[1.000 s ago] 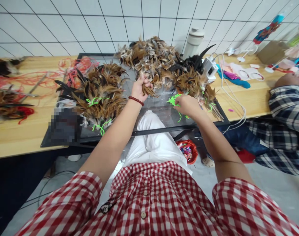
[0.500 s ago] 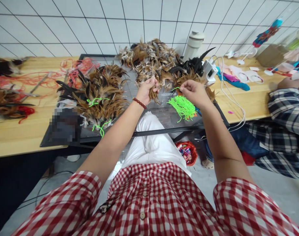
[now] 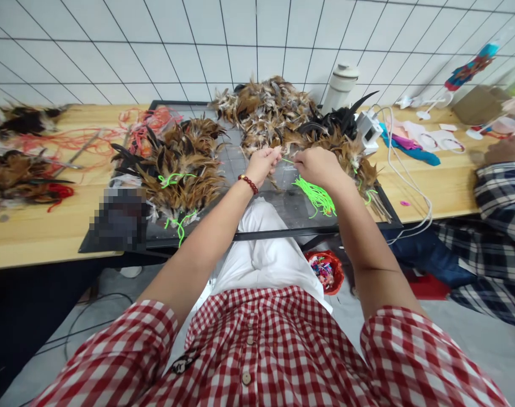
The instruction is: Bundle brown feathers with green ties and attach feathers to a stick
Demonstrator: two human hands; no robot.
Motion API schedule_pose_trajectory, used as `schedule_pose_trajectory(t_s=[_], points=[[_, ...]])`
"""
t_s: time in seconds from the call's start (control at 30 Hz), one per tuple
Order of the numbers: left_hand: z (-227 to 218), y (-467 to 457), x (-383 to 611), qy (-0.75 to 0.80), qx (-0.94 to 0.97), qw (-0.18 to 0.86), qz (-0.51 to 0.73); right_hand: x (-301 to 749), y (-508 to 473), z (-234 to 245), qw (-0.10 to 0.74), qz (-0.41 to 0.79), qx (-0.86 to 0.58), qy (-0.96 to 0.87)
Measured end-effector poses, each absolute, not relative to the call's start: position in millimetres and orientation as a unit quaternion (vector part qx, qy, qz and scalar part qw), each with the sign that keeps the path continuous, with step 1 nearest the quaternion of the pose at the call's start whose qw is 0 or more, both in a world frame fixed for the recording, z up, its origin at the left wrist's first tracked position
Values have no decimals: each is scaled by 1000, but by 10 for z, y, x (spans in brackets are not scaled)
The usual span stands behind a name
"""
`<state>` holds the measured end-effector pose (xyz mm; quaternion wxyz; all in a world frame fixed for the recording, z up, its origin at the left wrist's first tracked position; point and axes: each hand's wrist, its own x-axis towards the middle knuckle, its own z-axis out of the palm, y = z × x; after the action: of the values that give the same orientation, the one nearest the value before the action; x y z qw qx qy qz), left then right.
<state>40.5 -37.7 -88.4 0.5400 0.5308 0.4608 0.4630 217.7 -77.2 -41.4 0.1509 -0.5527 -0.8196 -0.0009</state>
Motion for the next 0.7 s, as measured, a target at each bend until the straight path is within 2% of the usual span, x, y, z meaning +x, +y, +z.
schedule_pose_trajectory(t_s=[0.07,0.17,0.23,0.33,0.43,0.5,0.6,0.7], points=[[-937,-326,396,481,586,475,447,2200,-819,-346,128,-19,-525,-841],[-950,-344,382,448,689,416,390,2166,-777,-216,164,-12,-465,-870],[-912,-408,380,401,732,430,345,2131,-656,-162,199,27,-431,-880],[-830,-516,391,346,738,481,322,2113,-408,-202,248,148,-411,-865],[-784,-550,417,327,708,519,350,2133,-230,-380,305,274,-429,-805],[-796,-515,433,340,682,520,386,2145,-218,-526,332,312,-450,-768],[-873,-408,439,385,658,470,445,2136,-367,-700,328,264,-488,-765],[-976,-311,422,452,656,388,463,2087,-593,-755,285,105,-495,-814]])
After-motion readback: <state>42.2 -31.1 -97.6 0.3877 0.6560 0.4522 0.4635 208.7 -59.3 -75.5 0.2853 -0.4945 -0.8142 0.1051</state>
